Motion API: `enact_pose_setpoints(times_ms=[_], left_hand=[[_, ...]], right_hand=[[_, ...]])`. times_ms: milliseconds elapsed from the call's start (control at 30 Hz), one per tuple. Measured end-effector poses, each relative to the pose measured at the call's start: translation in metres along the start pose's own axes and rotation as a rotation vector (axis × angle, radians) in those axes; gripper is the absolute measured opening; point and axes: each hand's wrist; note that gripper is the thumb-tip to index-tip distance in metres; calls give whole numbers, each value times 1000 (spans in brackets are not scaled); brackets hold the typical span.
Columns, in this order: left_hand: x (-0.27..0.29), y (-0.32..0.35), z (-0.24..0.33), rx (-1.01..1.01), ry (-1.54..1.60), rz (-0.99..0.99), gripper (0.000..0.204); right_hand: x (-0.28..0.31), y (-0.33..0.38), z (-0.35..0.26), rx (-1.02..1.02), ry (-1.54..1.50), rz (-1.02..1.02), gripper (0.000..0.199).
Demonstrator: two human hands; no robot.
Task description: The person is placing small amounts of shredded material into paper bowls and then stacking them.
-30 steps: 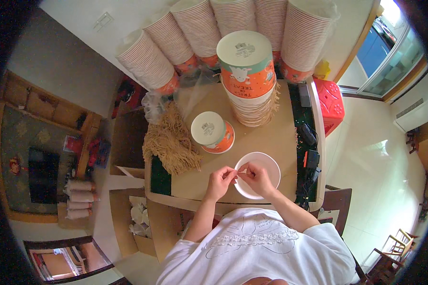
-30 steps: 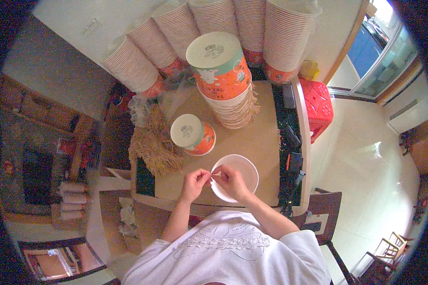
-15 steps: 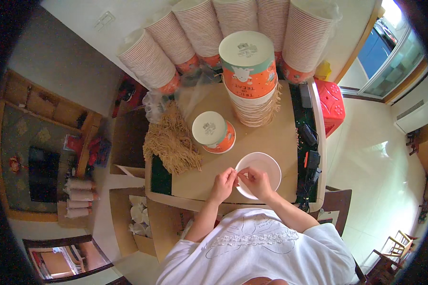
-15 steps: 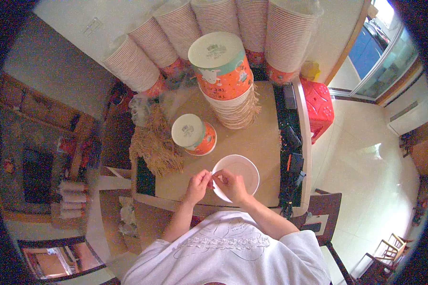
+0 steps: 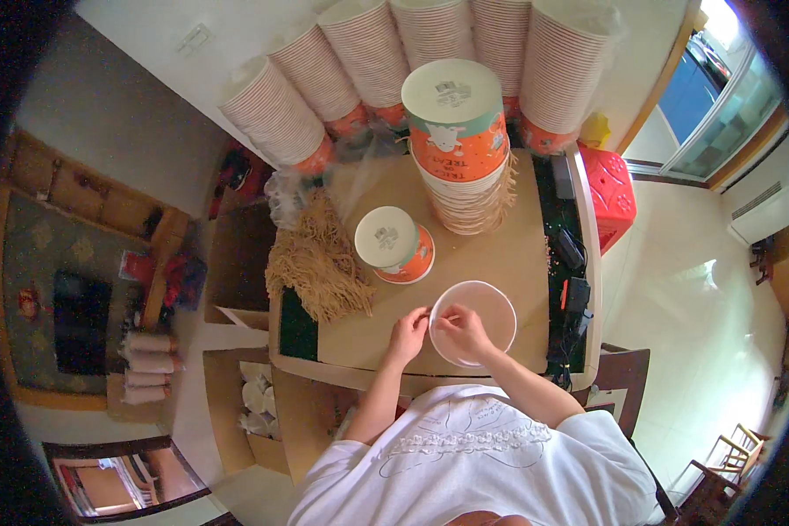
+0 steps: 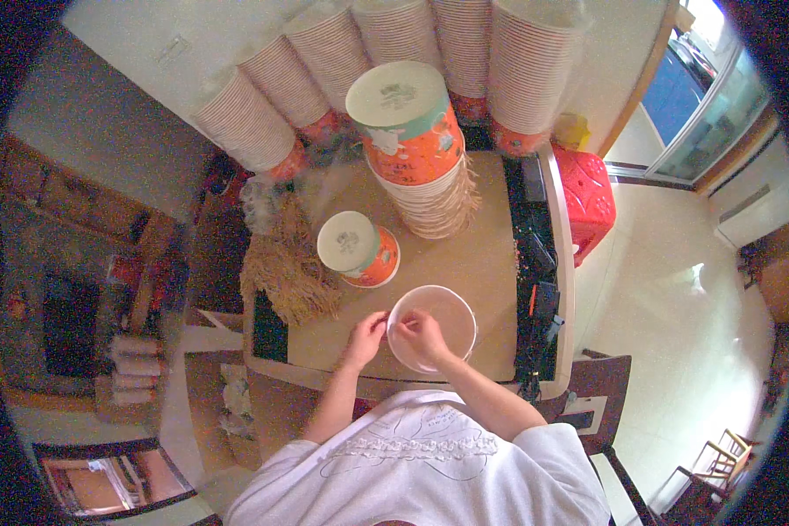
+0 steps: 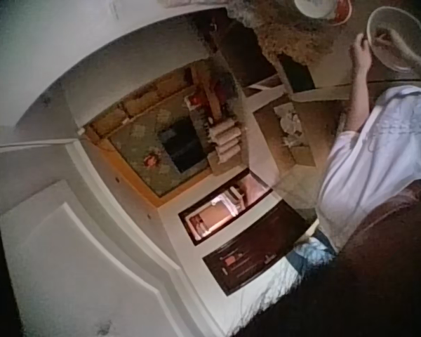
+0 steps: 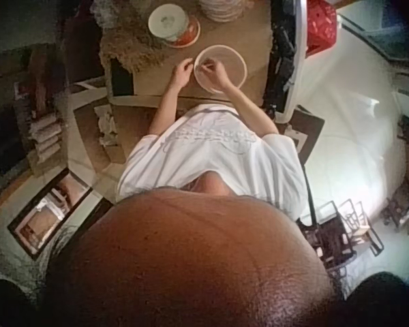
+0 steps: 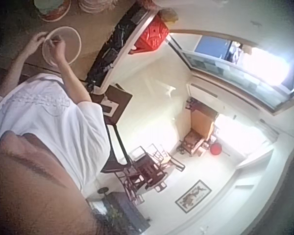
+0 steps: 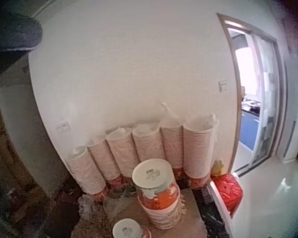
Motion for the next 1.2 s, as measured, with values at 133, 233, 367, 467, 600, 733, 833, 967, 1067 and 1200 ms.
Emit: enact_pose_setpoints(times_ms=[133, 233, 367, 467, 600, 733, 833, 967, 1067, 1200], left_hand=[[4, 1, 7, 71, -138, -42, 24], [4, 1, 15, 95, -107, -62, 22], [6, 2, 14, 86, -148, -62, 22], [6, 1, 14, 81, -136, -76, 21], [5, 1, 3, 72, -136, -85, 19], [4, 1, 0, 68, -102, -86, 19], [4, 0, -2, 80, -100, -97, 20], [4, 0, 2, 92, -69, -97, 21], [5, 1, 6, 87, -105, -84, 23], [5, 2, 5, 98, -99, -84, 24]], right_hand=[[0, 2, -7, -17, -7, -24, 15], [1, 2, -8, -10, -18, -23, 13], [3, 4, -17, -24, 12, -27, 12], [4, 3, -18, -30, 23, -33, 12], [3, 1, -12, -17, 48, -36, 13], [3, 1, -11, -8, 56, -29, 14], [2, -1, -6, 0, 44, -20, 14], [1, -1, -3, 41, 50, -1, 15], [1, 0, -4, 42, 52, -2, 15], [2, 2, -7, 3, 45, -28, 15]])
Point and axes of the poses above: each hand's wrist, its own y-axis away from the middle knuckle, its own x-axis out of the back of the hand, z = x × y, and after that the axes turned 12 degrees about z, right-handed
